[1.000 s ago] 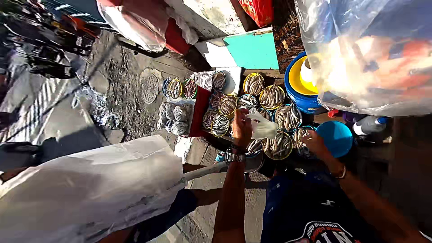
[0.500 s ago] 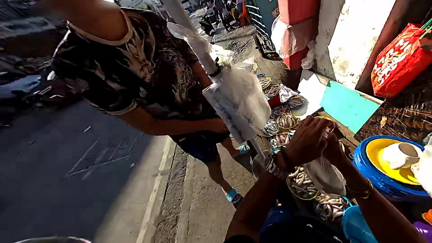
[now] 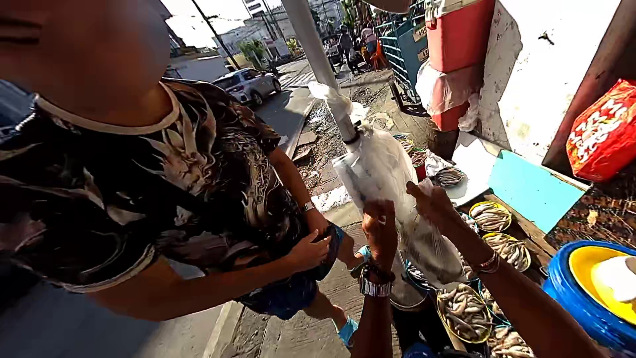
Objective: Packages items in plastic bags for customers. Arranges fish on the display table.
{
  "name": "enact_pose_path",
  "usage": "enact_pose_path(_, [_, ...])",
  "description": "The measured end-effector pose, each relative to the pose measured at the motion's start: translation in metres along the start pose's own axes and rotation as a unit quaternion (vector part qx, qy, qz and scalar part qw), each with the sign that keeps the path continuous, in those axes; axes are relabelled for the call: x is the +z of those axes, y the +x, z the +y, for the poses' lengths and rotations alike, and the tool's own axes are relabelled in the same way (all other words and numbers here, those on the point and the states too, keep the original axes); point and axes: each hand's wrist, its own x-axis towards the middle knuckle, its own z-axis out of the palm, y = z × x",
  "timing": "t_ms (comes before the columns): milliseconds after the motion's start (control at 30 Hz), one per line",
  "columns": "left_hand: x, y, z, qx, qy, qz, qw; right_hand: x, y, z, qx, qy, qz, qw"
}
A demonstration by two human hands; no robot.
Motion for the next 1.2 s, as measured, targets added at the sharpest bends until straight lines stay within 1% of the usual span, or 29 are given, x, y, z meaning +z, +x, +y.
enact_pose_path(67, [0.005, 0.006, 0.003, 0.016, -0.058, -0.007, 0.998, 0.013, 0.011, -0.016, -0.011, 0.005, -0.031, 0.999])
enact_pose_path(133, [0.003, -0.003, 0.003, 0.011, -0.097, -0.028, 0.995, 0.022, 0.011, -0.017, -0.036, 0.035, -0.057, 0.997])
enact_pose_path(200, [-0.002, -0.008, -0.001, 0.018, -0.103, -0.03, 0.994, 0.027, 0.01, -0.013, -0.053, 0.055, -0.079, 0.994])
enact_pose_path(300, [-0.007, -0.014, -0.007, 0.028, -0.097, -0.046, 0.994, 0.022, 0.002, -0.011, -0.043, 0.044, -0.099, 0.993])
enact_pose_path(433, [-0.01, -0.027, -0.009, -0.011, -0.117, -0.068, 0.991, 0.011, -0.012, -0.004, -0.032, 0.02, -0.12, 0.992])
enact_pose_path(600, [-0.005, -0.047, -0.008, -0.01, -0.146, -0.134, 0.98, -0.01, -0.028, 0.025, -0.033, 0.001, -0.102, 0.994])
enact_pose_path(700, [-0.004, -0.054, -0.002, -0.05, -0.152, -0.165, 0.973, -0.024, -0.045, 0.048, -0.041, -0.032, -0.078, 0.996])
enact_pose_path(800, [0.009, -0.05, 0.008, -0.089, -0.131, -0.146, 0.977, -0.031, -0.064, 0.067, -0.058, -0.078, -0.049, 0.994])
enact_pose_path(867, [0.022, -0.053, 0.01, -0.089, -0.133, -0.117, 0.98, -0.034, -0.073, 0.078, -0.063, -0.103, -0.031, 0.992])
enact_pose_path(933, [0.031, -0.057, 0.015, -0.102, -0.199, -0.081, 0.971, -0.042, -0.081, 0.086, -0.061, -0.114, -0.022, 0.991])
enact_pose_path(1033, [0.03, -0.059, 0.027, -0.17, -0.348, -0.055, 0.92, -0.064, -0.098, 0.099, -0.093, -0.095, 0.009, 0.991])
enact_pose_path(1067, [0.027, -0.059, 0.028, -0.173, -0.364, -0.064, 0.913, -0.076, -0.103, 0.104, -0.105, -0.078, 0.034, 0.991])
enact_pose_path(1100, [0.02, -0.06, 0.025, -0.168, -0.365, -0.089, 0.911, -0.085, -0.106, 0.106, -0.114, -0.056, 0.062, 0.99])
enact_pose_path(1167, [0.002, -0.06, 0.02, -0.148, -0.351, -0.186, 0.906, -0.097, -0.11, 0.103, -0.114, -0.01, 0.104, 0.988])
enact_pose_path(1200, [-0.005, -0.06, 0.018, -0.131, -0.338, -0.241, 0.9, -0.101, -0.113, 0.094, -0.107, 0.001, 0.101, 0.989])
